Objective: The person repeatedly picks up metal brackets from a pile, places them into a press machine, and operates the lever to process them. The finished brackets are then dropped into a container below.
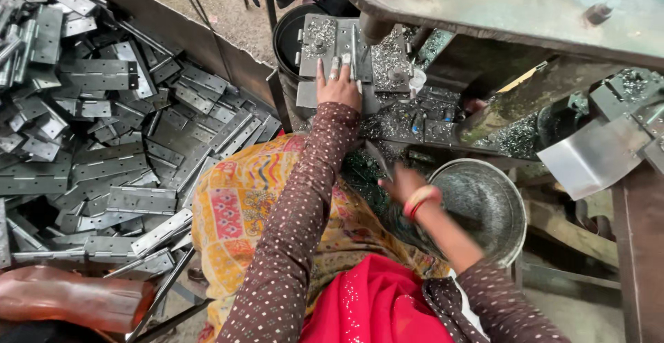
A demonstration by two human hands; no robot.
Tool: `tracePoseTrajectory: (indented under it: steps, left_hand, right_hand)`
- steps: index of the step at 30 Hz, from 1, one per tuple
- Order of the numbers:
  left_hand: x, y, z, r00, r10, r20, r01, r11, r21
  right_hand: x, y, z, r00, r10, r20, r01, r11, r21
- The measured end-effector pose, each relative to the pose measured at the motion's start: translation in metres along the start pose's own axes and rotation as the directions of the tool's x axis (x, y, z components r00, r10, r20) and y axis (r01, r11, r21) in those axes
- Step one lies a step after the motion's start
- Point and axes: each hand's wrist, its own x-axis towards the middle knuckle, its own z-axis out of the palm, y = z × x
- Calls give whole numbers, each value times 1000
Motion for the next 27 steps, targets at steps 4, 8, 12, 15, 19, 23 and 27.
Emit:
tracePoseTrajectory:
  steps: [4,8,12,15,19,23,27]
  left_hand:
    - [-1,-2,6,997,9,-82,-9,1000,-5]
    - [-20,-2,12,995,37,-90,-37,999,6]
    - [-5,-10,-2,985,70,-157,-71,997,-2]
    - [11,-11,1,1000,19,-19,-18,999,47]
    - [25,-19,6,991,30,-128,-32,999,-9]
    - [21,-17,2,989,39,-141,-41,999,-9]
    - [-15,-24,-7,956,122,-266,-151,984,-92]
  right_hand:
    - [-5,7,31,997,71,-22,-71,997,-28]
    - [-4,10,27,999,46,24,-46,999,3]
    - [21,5,-16,999,-39,35,44,989,-142]
    - [13,12,-12,998,-42,42,48,985,-166]
    - [3,22,45,999,10,-47,-10,1000,-11]
    - [12,52,97,994,106,-4,-106,992,-69]
    - [18,52,72,997,54,-58,-61,991,-123]
